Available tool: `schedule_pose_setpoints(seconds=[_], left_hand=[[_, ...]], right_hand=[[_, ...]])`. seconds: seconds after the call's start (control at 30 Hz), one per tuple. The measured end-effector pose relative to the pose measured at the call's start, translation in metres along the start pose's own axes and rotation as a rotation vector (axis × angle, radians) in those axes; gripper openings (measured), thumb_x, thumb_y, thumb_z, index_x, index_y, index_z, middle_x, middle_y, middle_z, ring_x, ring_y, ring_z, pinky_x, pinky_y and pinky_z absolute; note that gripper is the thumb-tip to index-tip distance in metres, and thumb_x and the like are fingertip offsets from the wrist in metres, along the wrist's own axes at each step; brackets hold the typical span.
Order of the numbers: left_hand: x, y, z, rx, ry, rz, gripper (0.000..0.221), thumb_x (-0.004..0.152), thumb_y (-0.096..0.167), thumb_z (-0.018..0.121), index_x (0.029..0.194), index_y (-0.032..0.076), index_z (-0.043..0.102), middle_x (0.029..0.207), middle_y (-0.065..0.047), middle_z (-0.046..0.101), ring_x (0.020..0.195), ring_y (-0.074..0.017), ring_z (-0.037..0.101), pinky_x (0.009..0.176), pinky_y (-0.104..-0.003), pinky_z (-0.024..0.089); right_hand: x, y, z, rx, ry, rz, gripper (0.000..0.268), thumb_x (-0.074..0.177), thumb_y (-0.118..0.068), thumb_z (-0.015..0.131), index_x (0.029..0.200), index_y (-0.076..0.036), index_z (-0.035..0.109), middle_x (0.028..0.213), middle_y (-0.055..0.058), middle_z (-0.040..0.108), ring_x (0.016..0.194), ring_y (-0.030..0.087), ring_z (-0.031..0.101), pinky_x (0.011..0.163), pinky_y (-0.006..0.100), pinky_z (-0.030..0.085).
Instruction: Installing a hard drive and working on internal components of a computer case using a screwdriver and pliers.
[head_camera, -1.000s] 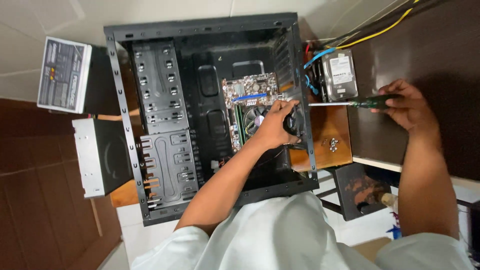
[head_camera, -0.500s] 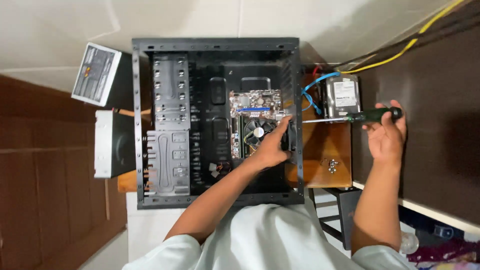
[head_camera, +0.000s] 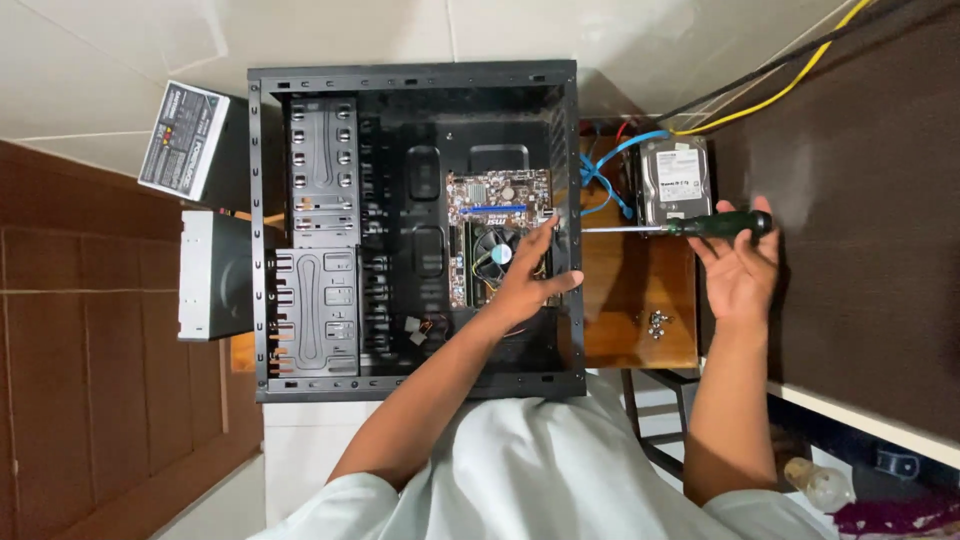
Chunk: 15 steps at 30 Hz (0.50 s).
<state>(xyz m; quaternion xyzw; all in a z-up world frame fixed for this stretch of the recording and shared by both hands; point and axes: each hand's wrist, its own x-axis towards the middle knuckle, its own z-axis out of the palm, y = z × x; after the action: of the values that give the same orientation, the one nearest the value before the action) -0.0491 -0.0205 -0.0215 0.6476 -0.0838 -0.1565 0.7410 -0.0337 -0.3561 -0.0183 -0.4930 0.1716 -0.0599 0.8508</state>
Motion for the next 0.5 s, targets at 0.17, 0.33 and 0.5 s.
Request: schedule_pose_setpoints(seconds=[0.17, 0.33, 0.5], left_hand=[[-0.003, 0.045, -0.004, -0.020, -0.034, -0.152, 0.099, 0.094, 0.036, 0.079, 0.167, 0.020, 0.015, 0.168, -0.025, 0.013, 0.155, -0.0504, 0.002, 0.125, -0.067, 0.008], [-0.006, 0.075, -0.003, 0.058, -0.042, -0.290, 0.119, 0.082, 0.051, 0.085, 0.166, 0.012, 0.010, 0.167, -0.029, 0.010, 0.155, -0.0519, 0.007, 0.125, -0.068, 0.012], [0.000, 0.080, 0.003, 0.108, -0.087, -0.217, 0.118, 0.088, 0.046, 0.080, 0.164, 0.006, 0.000, 0.163, -0.037, 0.002, 0.150, -0.0626, 0.001, 0.119, -0.082, 0.010]], right_hand=[[0.008, 0.003, -0.005, 0.014, 0.024, -0.004, 0.053, 0.100, -0.030, 0.069, 0.150, -0.034, 0.049, 0.149, 0.009, 0.063, 0.112, 0.025, 0.073, 0.106, 0.050, 0.064], [0.004, -0.004, 0.003, 0.038, 0.041, -0.002, 0.052, 0.100, -0.027, 0.069, 0.148, -0.031, 0.051, 0.146, 0.010, 0.065, 0.108, 0.024, 0.075, 0.103, 0.048, 0.065], [-0.004, 0.008, 0.000, 0.154, 0.063, -0.020, 0.050, 0.100, -0.024, 0.067, 0.147, -0.032, 0.053, 0.144, 0.009, 0.066, 0.116, 0.025, 0.072, 0.109, 0.052, 0.061]])
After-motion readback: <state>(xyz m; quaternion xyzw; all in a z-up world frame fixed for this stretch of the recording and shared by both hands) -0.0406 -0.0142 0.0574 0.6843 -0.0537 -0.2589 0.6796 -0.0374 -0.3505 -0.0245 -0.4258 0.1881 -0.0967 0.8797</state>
